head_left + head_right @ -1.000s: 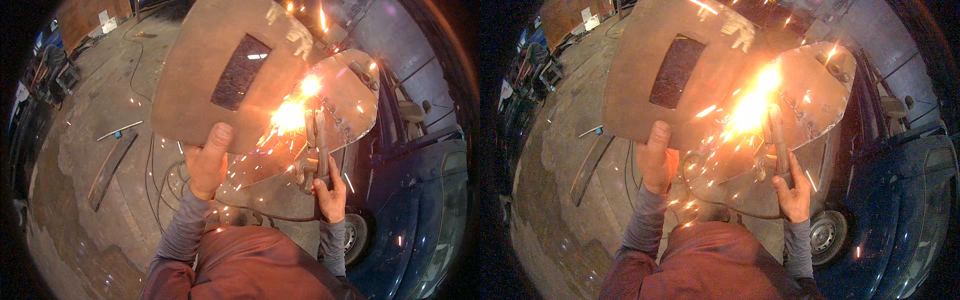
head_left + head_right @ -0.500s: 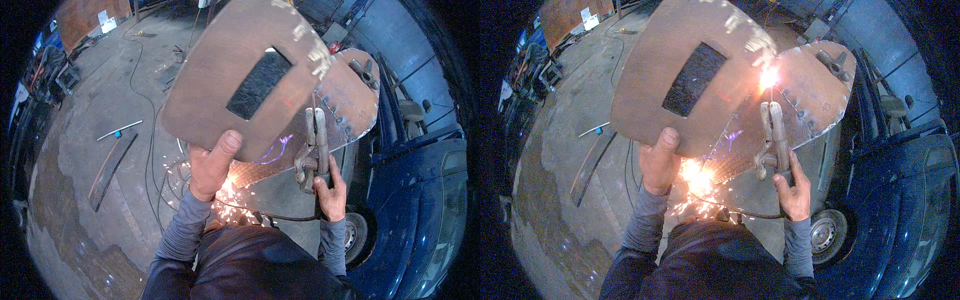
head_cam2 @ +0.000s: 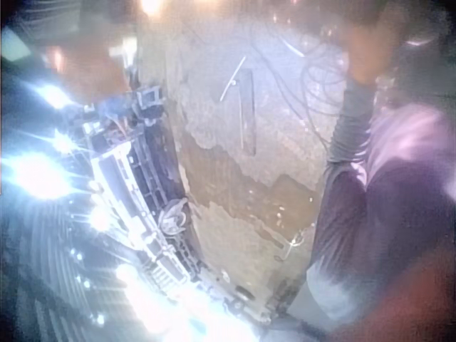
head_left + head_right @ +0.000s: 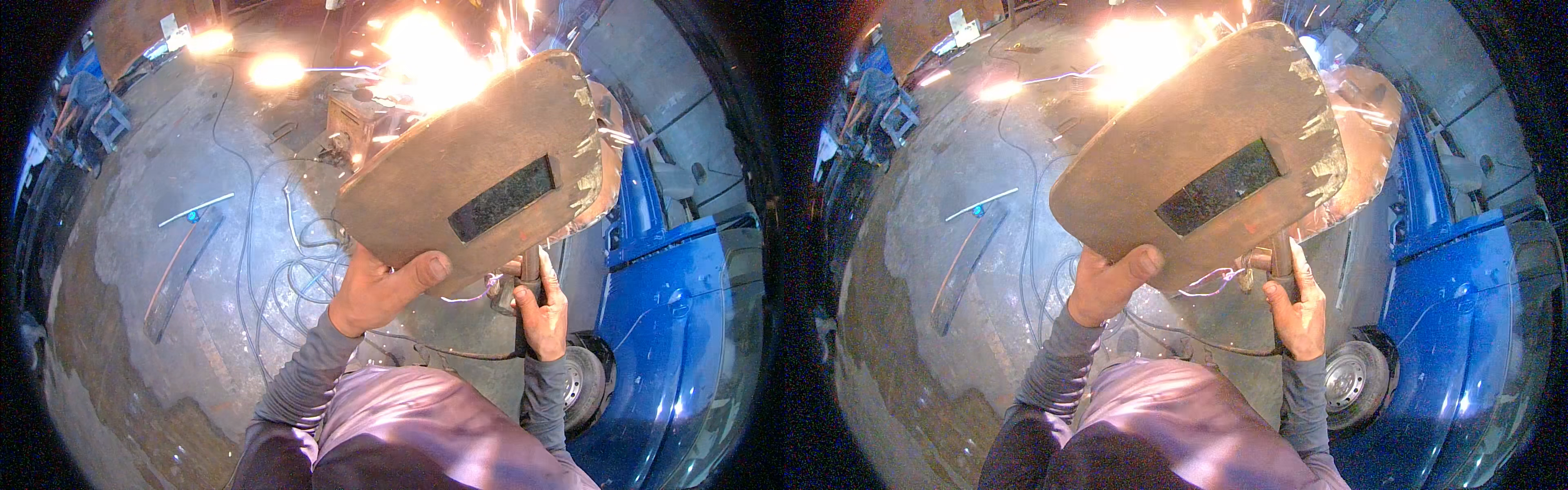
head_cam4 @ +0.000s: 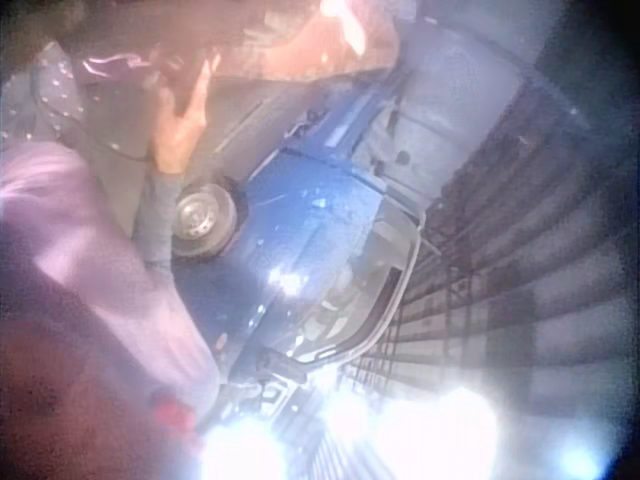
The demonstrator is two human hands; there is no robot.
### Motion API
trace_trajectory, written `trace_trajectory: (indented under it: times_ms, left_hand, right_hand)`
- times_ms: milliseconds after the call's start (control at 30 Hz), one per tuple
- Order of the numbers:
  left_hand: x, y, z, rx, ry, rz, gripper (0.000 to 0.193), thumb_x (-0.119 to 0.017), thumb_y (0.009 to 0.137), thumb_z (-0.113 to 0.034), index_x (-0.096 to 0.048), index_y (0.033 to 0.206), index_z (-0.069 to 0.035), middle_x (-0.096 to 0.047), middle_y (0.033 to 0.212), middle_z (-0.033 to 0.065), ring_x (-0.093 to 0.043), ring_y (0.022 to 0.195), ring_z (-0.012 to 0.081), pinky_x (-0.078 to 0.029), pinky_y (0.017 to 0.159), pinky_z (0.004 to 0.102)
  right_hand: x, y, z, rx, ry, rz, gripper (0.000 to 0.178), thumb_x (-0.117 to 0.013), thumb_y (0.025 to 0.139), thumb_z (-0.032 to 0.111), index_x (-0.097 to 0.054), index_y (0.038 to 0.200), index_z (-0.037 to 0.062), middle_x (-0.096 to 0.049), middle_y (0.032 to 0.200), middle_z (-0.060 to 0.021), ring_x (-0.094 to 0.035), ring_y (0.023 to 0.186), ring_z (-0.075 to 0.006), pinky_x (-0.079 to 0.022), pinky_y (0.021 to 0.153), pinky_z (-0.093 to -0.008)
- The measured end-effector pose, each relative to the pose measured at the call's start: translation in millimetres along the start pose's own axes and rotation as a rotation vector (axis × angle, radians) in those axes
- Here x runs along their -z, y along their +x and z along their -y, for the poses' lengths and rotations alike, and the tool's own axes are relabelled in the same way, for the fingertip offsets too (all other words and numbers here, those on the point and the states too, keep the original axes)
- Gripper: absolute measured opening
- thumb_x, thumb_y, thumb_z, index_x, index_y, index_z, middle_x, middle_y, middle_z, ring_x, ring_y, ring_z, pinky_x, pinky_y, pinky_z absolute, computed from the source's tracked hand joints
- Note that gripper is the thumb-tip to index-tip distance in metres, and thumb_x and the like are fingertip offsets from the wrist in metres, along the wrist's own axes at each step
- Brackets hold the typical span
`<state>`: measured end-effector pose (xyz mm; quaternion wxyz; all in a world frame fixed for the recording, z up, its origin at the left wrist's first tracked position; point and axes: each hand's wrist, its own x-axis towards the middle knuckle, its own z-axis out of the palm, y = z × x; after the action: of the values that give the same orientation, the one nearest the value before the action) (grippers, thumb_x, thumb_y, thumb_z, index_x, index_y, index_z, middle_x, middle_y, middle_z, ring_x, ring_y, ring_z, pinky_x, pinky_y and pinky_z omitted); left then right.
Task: The person welds a metal sheet to a metal frame using a welding torch, producing sparks and molten metal. They pause to adjust the sheet and reload the torch with a new electrode before continuing the weld.
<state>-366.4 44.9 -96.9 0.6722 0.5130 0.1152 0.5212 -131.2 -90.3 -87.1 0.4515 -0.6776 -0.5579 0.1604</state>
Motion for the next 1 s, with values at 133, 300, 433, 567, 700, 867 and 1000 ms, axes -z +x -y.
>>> trace_trajectory:
  times_ms: [133,300,433,567,700,867,1000]
  left_hand:
    - [3,-4,-3,0.070,0.021,-0.026,0.045,-0.075,0.087,-0.024,-0.056,0.122,-0.002,-0.063,0.108,0.0051,-0.058,0.098,0.0152,-0.048,0.084,0.0317]
    - [4,-2,-2,-0.047,0.048,-0.269,0.037,-0.073,0.089,-0.021,-0.058,0.117,-0.002,-0.062,0.107,0.0037,-0.058,0.097,0.0147,-0.047,0.085,0.0306]
    - [8,7,4,-0.159,-0.076,-0.363,0.039,-0.072,0.090,-0.021,-0.056,0.120,-0.002,-0.061,0.111,0.0052,-0.058,0.098,0.0163,-0.047,0.086,0.0306]
    - [11,6,4,-0.152,-0.031,-0.381,0.045,-0.072,0.090,-0.024,-0.053,0.123,-0.001,-0.060,0.113,0.0070,-0.057,0.101,0.0176,-0.045,0.090,0.0320]
    - [12,6,5,-0.156,-0.028,-0.384,0.047,-0.073,0.089,-0.027,-0.053,0.123,-0.001,-0.060,0.112,0.0070,-0.057,0.101,0.0175,-0.045,0.091,0.0328]
    - [8,6,7,-0.136,-0.096,-0.400,0.045,-0.073,0.088,-0.027,-0.055,0.120,-0.001,-0.061,0.109,0.0070,-0.058,0.098,0.0177,-0.046,0.088,0.0325]
    - [7,2,4,-0.092,-0.007,-0.377,0.045,-0.075,0.087,-0.027,-0.056,0.119,-0.001,-0.062,0.108,0.0070,-0.059,0.096,0.0176,-0.048,0.084,0.0325]
  right_hand:
    - [6,-9,-10,-0.070,-0.080,-0.019,0.066,-0.066,0.089,0.015,-0.037,0.147,0.0001,-0.063,0.104,-0.0086,-0.057,0.077,-0.0113,-0.050,0.068,-0.0254]
    - [5,-11,-4,-0.156,0.011,-0.045,0.065,-0.066,0.084,0.011,-0.041,0.142,-0.0055,-0.054,0.137,-0.0219,-0.054,0.125,-0.0281,-0.039,0.105,-0.0364]
    - [7,-10,-12,-0.147,-0.037,-0.041,0.065,-0.064,0.086,0.012,-0.039,0.144,-0.0042,-0.055,0.133,-0.0188,-0.053,0.110,-0.0231,-0.042,0.093,-0.0332]
    - [11,-10,-20,-0.062,-0.156,-0.017,0.064,-0.062,0.087,0.010,-0.037,0.146,-0.0027,-0.059,0.125,-0.0121,-0.058,0.081,-0.0127,-0.051,0.068,-0.0265]
    - [9,-7,-14,-0.041,-0.177,-0.034,0.065,-0.061,0.085,0.009,-0.039,0.144,-0.0051,-0.056,0.132,-0.0157,-0.059,0.107,-0.0208,-0.050,0.088,-0.0307]
    - [7,-6,-4,-0.050,-0.203,-0.042,0.066,-0.065,0.083,0.009,-0.041,0.142,-0.0059,-0.052,0.139,-0.0218,-0.051,0.128,-0.0291,-0.038,0.107,-0.0363]
    - [7,-6,0,-0.073,-0.154,-0.047,0.066,-0.066,0.082,0.008,-0.041,0.142,-0.0059,-0.052,0.139,-0.0233,-0.051,0.129,-0.0309,-0.037,0.108,-0.0372]
